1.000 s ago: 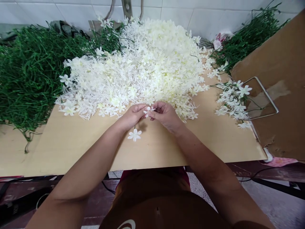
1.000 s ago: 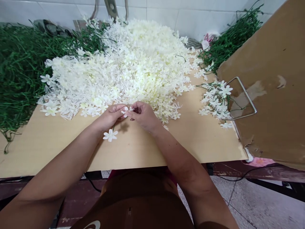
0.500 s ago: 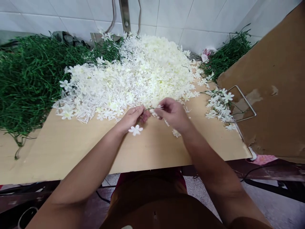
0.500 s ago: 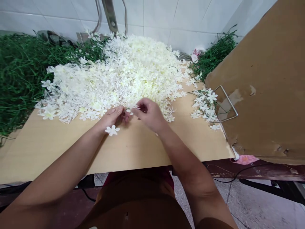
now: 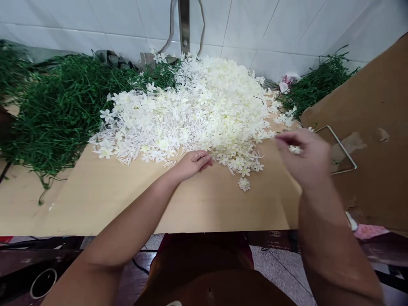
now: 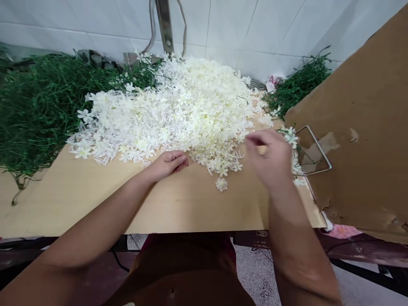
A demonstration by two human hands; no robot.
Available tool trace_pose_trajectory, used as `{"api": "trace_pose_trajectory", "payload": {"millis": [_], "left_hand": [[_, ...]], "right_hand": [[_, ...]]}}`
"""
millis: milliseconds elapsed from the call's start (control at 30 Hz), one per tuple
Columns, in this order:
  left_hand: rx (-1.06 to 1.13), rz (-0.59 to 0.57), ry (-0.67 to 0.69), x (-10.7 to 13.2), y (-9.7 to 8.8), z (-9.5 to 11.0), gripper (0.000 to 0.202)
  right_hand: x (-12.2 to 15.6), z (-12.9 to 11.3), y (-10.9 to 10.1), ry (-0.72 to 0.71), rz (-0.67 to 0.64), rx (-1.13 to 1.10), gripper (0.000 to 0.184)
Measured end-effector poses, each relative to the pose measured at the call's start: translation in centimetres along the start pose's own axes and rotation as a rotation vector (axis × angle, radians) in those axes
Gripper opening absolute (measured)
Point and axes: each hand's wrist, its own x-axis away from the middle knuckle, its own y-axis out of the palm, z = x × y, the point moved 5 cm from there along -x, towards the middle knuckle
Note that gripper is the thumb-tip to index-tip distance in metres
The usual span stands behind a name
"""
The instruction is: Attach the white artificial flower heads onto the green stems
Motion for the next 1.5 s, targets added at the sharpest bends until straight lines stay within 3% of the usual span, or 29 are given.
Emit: {"api": "trace_pose_trajectory", "payload": {"millis": [100,200,333,433,567,700,800,867,967,1067,1133,1267,1500], "left_hand": [[-0.028,-0.014,0.022,0.0,0.0,0.0,0.035],[-0.049,-0.016,0.051,-0.1,0.0,-0.1,0.035],[-0.076,-0.011,0.078,-0.2,0.1,-0.2,0.033],[-0.099,-0.002,0.104,-0.2,0.1,0.0,0.032],[-0.184,0.003,0.139,-0.1,0.0,0.6,0.030],[-0.232,0.000,0.148,-0.1,0.0,0.8,0.029],[-0.137,0.032,0.117,-0.2,0.0,0.6,0.026],[-0.009,0.103,0.077,-0.3,-0.3,0.5,0.018],[0.179,0.303,0.078,-0.3,-1.4,0.6,0.009],[0.312,0.485,0.171,0.2,-2.7,1.0,0.016],[0.333,0.532,0.223,0.4,-3.1,1.2,0.025],[0.242,0.485,0.238,0.5,-2.7,1.3,0.031],[0.207,0.532,0.183,0.3,-2.8,1.1,0.023]], "right_hand": [[-1.3,-5.5,6.5,-0.185,-0.184,-0.104,0.009],[-3.5,-8.9,12.2,-0.259,-0.366,-0.016,0.016],[-5.7,-10.8,18.3,-0.258,-0.493,0.275,0.023],[-6.1,-11.2,20.8,-0.267,-0.520,0.370,0.027],[-6.0,-10.1,20.7,-0.274,-0.519,0.251,0.021],[-6.9,-7.8,18.2,-0.070,-0.393,-0.203,0.007],[-7.1,-6.8,16.7,0.085,-0.315,-0.502,0.004],[-6.5,-6.7,16.1,0.162,-0.328,-0.649,0.006],[-4.8,-7.0,15.4,0.250,-0.393,-0.812,0.012],[-2.8,-7.2,14.7,0.307,-0.458,-0.893,0.020],[-1.5,-7.2,14.5,0.343,-0.526,-0.912,0.025],[0.2,-7.0,14.9,0.398,-0.610,-0.900,0.032],[0.8,-6.6,15.7,0.413,-0.545,-0.923,0.031]]}}
